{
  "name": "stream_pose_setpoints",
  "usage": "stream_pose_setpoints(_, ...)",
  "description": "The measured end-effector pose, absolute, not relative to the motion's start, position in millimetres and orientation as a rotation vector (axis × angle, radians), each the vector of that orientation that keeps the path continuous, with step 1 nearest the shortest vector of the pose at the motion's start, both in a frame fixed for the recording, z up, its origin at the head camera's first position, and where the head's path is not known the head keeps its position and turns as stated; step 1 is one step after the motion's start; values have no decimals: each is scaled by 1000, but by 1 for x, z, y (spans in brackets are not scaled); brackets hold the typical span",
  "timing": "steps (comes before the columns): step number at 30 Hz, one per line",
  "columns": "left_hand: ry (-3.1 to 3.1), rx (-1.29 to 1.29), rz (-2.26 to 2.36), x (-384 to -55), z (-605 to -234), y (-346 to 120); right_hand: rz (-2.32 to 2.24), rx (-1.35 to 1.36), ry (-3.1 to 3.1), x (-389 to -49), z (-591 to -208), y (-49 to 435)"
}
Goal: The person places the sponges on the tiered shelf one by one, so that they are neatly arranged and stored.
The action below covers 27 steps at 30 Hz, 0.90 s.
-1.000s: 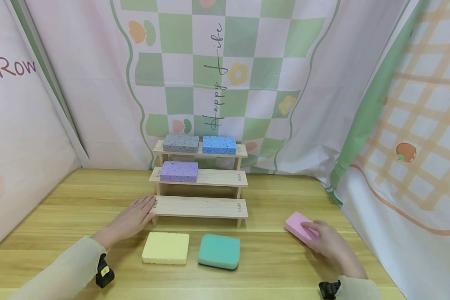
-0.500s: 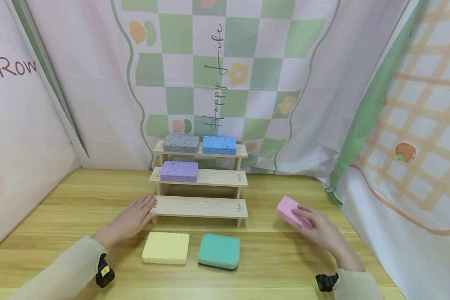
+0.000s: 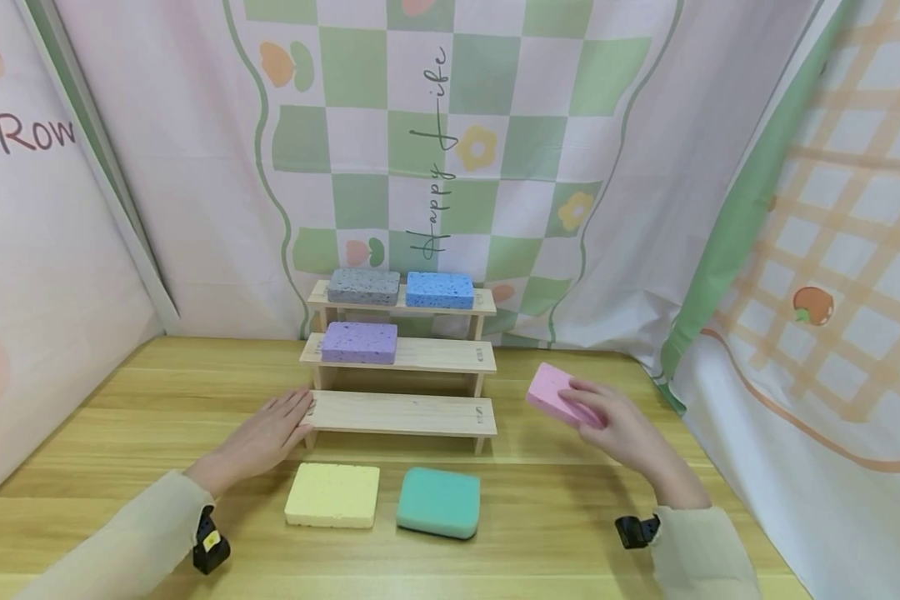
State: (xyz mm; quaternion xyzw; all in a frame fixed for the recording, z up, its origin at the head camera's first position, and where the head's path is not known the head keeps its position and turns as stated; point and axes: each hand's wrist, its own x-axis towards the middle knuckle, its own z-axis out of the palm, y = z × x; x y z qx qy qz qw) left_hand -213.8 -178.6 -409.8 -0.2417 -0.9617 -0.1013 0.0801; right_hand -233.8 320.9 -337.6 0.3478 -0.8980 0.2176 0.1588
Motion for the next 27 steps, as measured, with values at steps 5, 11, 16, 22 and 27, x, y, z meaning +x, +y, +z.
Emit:
stream_pose_setpoints(5, -2874, -727, -286, -214, -410, -179, 616, 1036, -2554, -241, -325, 308)
stream_pose_setpoints(11, -2878, -725, -284, -214, -410, -179, 613, 1054, -2602, -247, -310, 290)
stream_pose_setpoints(16, -2879, -723, -290, -214, -411, -179, 654, 1101, -2616, -252, -298, 273)
stream_pose_setpoints(22, -2873, -723, -281, -215, -411, -179, 632, 1107, -2660, -260, -290, 255)
stream_pose_setpoints(27, -2870, -723, -281, -215, -411, -178, 642, 1144, -2667, -268, -287, 242)
